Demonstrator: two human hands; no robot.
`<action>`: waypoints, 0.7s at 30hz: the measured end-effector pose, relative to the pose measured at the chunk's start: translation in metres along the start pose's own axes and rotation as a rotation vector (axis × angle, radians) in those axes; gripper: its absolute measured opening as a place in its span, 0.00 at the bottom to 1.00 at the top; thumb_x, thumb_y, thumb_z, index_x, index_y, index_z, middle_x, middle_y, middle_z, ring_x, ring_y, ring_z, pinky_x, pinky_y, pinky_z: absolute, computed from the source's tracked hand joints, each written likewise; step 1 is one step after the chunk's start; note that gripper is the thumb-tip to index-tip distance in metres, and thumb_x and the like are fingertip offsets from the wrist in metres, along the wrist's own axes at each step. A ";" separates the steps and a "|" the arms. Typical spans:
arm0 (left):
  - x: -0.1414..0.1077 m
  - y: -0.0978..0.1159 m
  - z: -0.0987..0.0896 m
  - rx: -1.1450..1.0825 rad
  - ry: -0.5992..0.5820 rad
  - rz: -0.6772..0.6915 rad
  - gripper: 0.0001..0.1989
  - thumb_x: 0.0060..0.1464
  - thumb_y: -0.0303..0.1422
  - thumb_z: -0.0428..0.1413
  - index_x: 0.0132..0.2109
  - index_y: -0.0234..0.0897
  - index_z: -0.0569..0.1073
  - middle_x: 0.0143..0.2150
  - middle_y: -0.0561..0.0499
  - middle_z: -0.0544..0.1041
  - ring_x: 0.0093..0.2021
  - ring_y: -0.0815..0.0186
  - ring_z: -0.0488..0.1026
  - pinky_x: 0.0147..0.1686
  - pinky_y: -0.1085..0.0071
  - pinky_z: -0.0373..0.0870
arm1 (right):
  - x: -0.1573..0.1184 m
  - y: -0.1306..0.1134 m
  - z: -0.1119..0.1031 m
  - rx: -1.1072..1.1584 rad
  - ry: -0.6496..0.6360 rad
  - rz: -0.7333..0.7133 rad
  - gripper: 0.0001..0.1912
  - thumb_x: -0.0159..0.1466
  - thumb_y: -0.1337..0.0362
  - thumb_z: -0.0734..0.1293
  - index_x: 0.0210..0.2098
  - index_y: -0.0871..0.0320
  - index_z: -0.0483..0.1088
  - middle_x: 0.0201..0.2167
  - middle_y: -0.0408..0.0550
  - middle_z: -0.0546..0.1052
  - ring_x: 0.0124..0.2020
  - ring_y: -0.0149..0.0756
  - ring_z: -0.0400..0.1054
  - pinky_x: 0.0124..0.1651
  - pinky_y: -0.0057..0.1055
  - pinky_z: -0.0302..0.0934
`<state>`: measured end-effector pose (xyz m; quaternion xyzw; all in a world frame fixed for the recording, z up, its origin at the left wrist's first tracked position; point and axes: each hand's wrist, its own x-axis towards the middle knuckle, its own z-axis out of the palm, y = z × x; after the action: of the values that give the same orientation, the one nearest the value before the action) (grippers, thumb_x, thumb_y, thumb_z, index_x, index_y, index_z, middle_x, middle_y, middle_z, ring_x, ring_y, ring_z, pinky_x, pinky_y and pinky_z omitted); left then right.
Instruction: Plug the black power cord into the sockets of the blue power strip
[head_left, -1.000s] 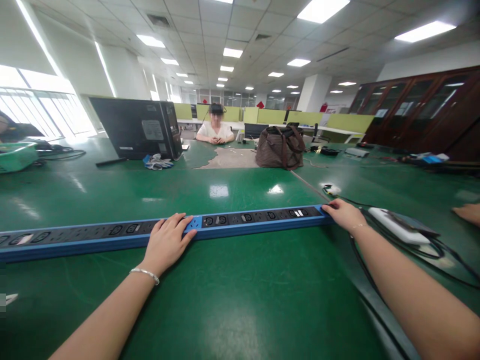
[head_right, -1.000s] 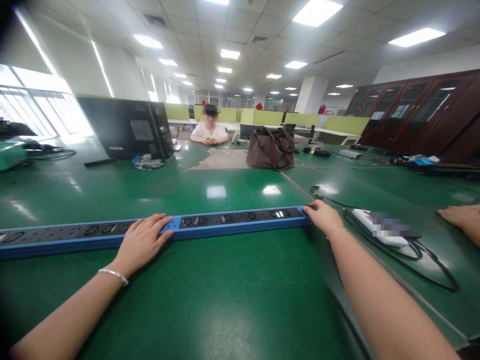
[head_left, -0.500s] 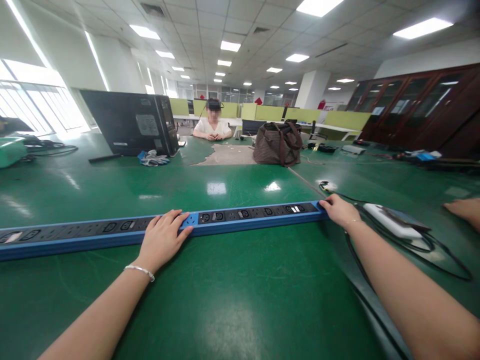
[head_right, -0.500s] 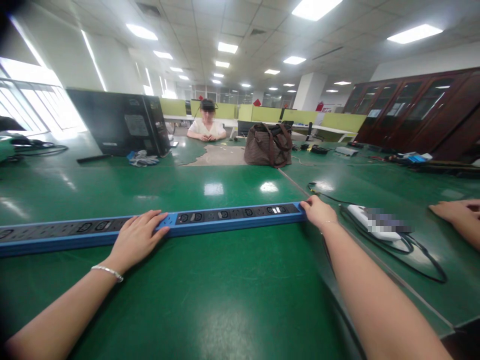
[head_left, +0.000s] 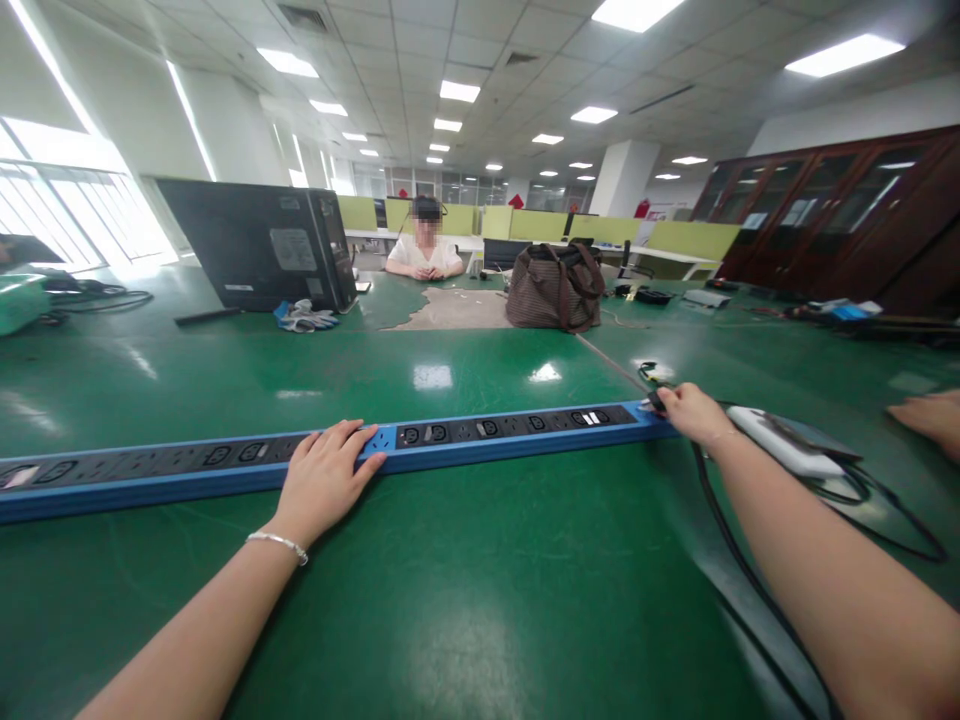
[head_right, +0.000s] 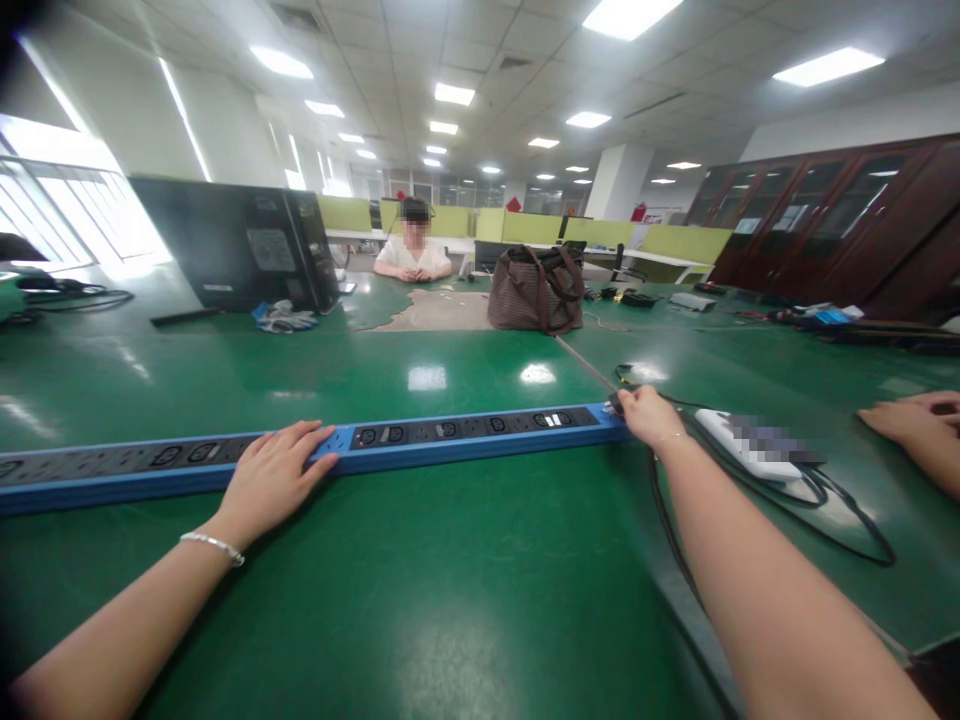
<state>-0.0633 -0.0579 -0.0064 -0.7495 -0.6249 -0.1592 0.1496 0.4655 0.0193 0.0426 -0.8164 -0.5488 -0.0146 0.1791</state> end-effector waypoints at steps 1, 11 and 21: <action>0.000 0.000 0.000 -0.004 -0.001 -0.003 0.24 0.59 0.46 0.41 0.56 0.41 0.67 0.57 0.47 0.68 0.56 0.58 0.64 0.56 0.57 0.54 | -0.002 -0.005 0.000 -0.017 -0.011 0.012 0.20 0.62 0.53 0.54 0.35 0.61 0.68 0.28 0.57 0.74 0.33 0.44 0.69 0.33 0.33 0.57; 0.000 0.000 -0.003 -0.028 -0.026 -0.018 0.25 0.58 0.47 0.41 0.56 0.42 0.67 0.58 0.47 0.68 0.57 0.58 0.64 0.56 0.56 0.54 | -0.018 -0.046 -0.008 -0.185 -0.121 -0.121 0.19 0.64 0.51 0.51 0.40 0.57 0.65 0.35 0.55 0.75 0.35 0.43 0.70 0.34 0.33 0.57; 0.000 0.000 -0.002 -0.009 -0.021 -0.001 0.25 0.59 0.47 0.40 0.56 0.41 0.67 0.58 0.47 0.68 0.57 0.58 0.64 0.56 0.57 0.54 | -0.021 -0.048 -0.004 -0.265 -0.173 -0.104 0.21 0.63 0.50 0.50 0.41 0.56 0.65 0.37 0.56 0.75 0.38 0.45 0.70 0.37 0.35 0.58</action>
<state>-0.0629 -0.0585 -0.0045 -0.7514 -0.6262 -0.1542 0.1397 0.4150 0.0154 0.0552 -0.8016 -0.5970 -0.0257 0.0207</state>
